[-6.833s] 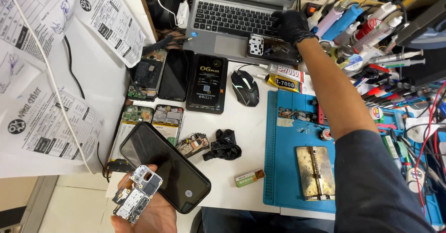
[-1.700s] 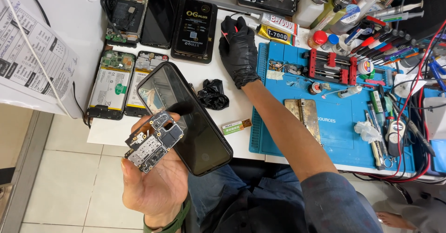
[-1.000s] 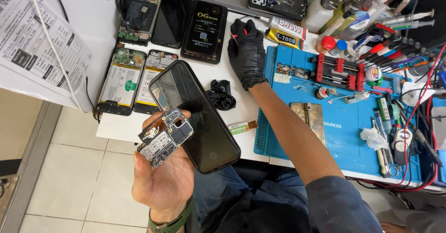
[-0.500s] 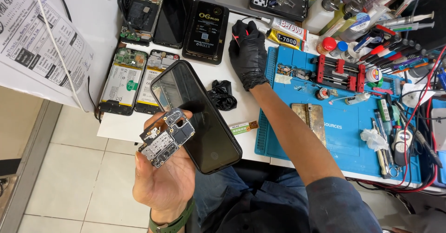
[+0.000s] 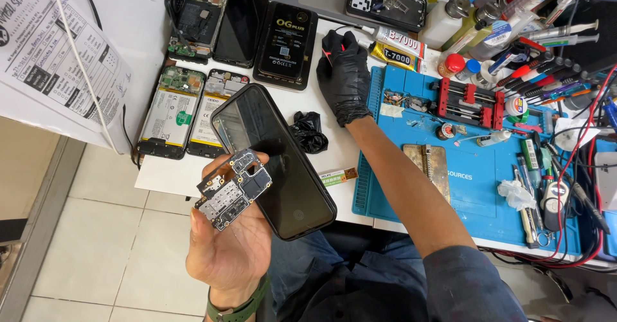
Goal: A technician is inspecting a mobile phone motherboard at a repair station, using a laptop and a smartphone for reference.
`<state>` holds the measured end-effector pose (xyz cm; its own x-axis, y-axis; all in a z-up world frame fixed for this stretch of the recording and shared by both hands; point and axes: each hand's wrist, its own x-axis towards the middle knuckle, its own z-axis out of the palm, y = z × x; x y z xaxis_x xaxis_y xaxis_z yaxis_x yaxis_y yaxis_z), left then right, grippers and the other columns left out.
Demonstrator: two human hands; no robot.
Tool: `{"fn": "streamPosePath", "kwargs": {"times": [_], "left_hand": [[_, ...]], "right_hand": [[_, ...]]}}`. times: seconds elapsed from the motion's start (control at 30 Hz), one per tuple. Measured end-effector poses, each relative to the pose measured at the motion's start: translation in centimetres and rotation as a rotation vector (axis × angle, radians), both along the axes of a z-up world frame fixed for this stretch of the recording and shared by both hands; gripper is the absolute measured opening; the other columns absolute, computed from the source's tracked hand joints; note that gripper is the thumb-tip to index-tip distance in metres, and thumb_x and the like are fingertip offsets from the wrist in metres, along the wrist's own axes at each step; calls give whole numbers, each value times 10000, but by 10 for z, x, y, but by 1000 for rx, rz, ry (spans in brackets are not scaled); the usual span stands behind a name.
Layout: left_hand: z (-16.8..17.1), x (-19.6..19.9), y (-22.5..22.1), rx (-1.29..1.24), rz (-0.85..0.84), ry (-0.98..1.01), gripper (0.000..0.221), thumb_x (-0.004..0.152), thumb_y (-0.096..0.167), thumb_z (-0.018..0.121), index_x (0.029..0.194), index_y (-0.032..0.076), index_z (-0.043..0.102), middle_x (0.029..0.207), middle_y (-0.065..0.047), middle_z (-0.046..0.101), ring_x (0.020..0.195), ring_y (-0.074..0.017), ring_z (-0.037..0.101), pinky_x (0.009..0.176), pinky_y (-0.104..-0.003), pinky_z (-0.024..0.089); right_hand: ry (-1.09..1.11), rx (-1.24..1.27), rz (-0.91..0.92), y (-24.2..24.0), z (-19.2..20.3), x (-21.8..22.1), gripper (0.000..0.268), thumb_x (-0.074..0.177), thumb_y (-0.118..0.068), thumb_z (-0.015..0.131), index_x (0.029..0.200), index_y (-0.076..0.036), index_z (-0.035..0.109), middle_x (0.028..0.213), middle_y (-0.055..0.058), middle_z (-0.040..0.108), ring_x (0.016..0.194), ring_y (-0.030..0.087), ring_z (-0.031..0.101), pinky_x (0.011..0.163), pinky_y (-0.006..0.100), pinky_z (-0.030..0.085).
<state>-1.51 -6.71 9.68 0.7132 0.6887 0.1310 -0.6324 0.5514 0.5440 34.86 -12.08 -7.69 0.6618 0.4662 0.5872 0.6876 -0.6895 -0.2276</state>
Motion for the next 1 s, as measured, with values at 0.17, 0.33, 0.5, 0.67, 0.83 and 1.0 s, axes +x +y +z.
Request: {"fn": "streamPosePath", "kwargs": {"times": [0.17,0.33,0.5,0.67,0.83,1.0], "left_hand": [[-1,0,0,-41,-43,-47,677,1056,450,733,1462,-68,575,1407,-371,642,1361,-445,627,1240,-502,475],[-1,1,-1,-20,-23,-16,696,1053,472,715,1453,-80,573,1390,-362,657,1356,-438,633,1241,-489,469],[0,1,-1,-16,-20,-4,701,1046,479,718,1450,-77,579,1386,-361,660,1358,-443,632,1246,-493,461],[-1,0,-1,-35,-29,-34,686,1061,460,709,1465,-78,573,1404,-366,649,1371,-445,625,1251,-491,457],[0,1,0,-20,-14,-20,688,1054,469,705,1447,-82,577,1389,-363,656,1363,-442,630,1246,-485,460],[2,1,0,-27,-39,-33,689,1054,468,709,1445,-82,570,1395,-354,654,1349,-425,629,1217,-478,474]], "right_hand": [[17,-3,4,-1,1,-1,556,1007,-207,700,1542,-116,579,1488,194,609,1405,467,568,1014,586,611],[17,1,2,0,11,-7,541,970,-190,708,1495,-128,594,1461,205,591,1230,477,594,857,584,631],[-6,-17,-10,0,6,-4,558,976,-207,711,1515,-115,601,1447,224,606,1242,481,609,926,581,614],[10,3,-6,1,9,-6,549,958,-188,720,1492,-114,616,1436,222,615,1224,480,615,911,579,619],[-15,-19,-8,0,11,-6,533,965,-211,718,1481,-110,631,1412,235,646,1319,468,610,1035,585,571],[-34,-15,-5,0,14,-9,526,950,-206,736,1455,-103,628,1391,215,635,1246,488,622,986,601,589]]}}
